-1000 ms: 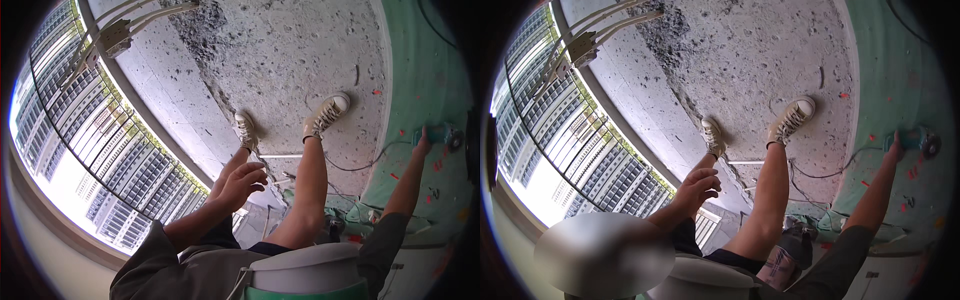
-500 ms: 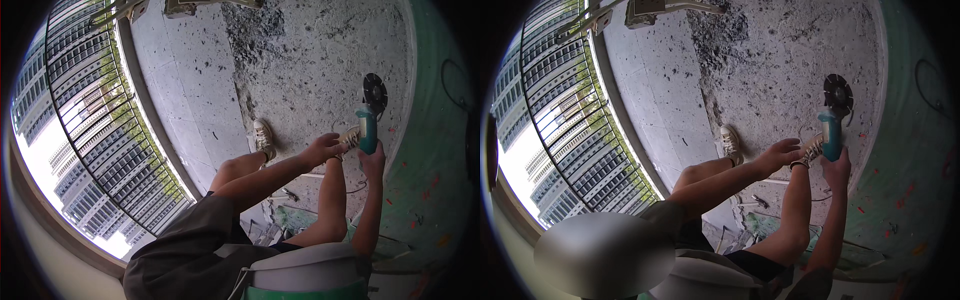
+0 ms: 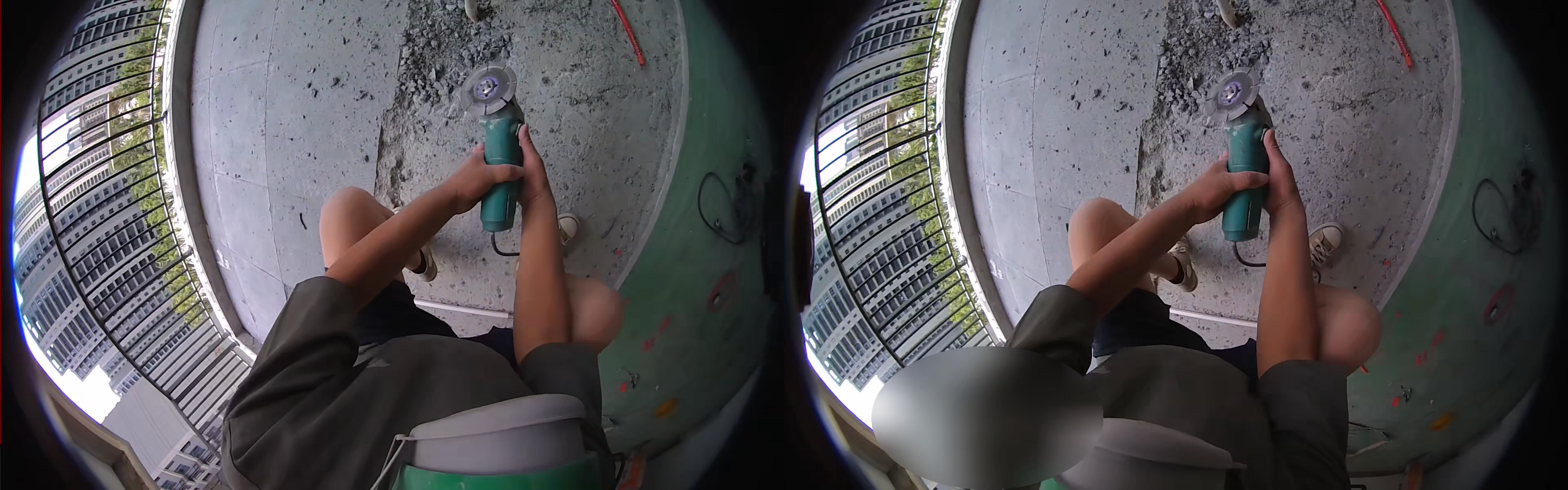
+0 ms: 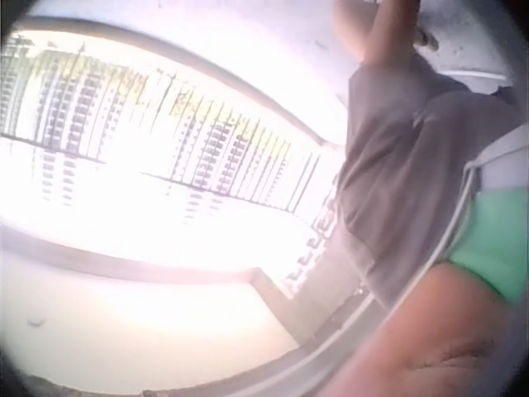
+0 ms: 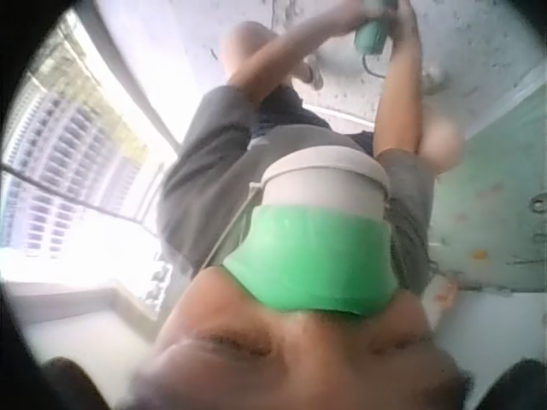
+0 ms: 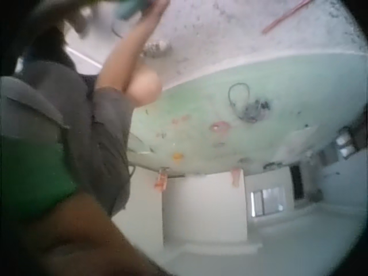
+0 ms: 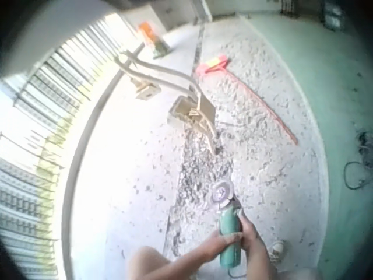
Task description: Preparing a concrete floor channel and installing electrical components using an angle grinder and a hammer.
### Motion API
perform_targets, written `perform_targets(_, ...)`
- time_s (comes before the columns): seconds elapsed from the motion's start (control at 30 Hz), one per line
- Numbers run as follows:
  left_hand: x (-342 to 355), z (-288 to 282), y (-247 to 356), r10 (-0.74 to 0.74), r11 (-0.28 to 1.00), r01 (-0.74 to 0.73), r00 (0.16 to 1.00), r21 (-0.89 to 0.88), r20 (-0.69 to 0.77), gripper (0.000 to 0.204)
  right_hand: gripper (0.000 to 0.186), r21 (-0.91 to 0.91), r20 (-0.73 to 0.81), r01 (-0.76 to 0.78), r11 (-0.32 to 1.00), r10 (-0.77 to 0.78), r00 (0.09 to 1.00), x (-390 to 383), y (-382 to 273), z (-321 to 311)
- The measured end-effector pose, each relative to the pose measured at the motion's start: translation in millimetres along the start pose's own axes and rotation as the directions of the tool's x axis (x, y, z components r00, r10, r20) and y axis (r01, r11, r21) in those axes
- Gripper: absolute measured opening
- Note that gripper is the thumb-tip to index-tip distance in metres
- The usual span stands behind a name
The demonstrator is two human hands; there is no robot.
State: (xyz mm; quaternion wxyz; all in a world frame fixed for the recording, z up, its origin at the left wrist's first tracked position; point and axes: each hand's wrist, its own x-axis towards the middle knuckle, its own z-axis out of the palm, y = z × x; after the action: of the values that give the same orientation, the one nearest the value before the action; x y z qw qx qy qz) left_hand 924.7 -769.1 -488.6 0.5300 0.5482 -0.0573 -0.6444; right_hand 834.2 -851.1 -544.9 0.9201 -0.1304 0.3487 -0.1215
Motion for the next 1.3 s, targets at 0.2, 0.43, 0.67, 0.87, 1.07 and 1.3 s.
perform_targets(0.2,36,-29,-34,-0.127,0.954,0.130,0.991,0.269,-0.026,0.077,0.062,0.082,-0.113,0.115,0.990,-0.105,0.988,32,18,-30)
perform_targets(0.43,14,-68,-42,-0.273,0.926,0.218,0.950,0.307,0.151,0.070,0.061,0.063,-0.292,0.140,0.988,-0.116,0.949,39,66,-19)
perform_targets(0.67,25,-121,-71,-0.298,0.952,0.269,0.925,0.147,0.235,0.061,0.056,0.005,-0.269,0.059,0.998,-0.056,0.961,57,92,-19)
perform_targets(0.87,44,-140,-81,-0.373,0.889,0.366,0.927,0.277,-0.029,0.050,0.052,0.037,-0.381,-0.046,0.998,0.056,0.923,107,119,-42)
perform_targets(1.07,54,-146,-98,-0.298,0.889,0.327,0.945,0.321,-0.136,0.049,0.052,0.112,-0.422,-0.059,0.992,0.101,0.901,134,130,-63)
perform_targets(1.3,64,-157,-109,-0.266,0.892,0.310,0.949,0.330,-0.171,0.048,0.056,0.184,-0.383,-0.039,0.982,0.108,0.917,147,149,-74)
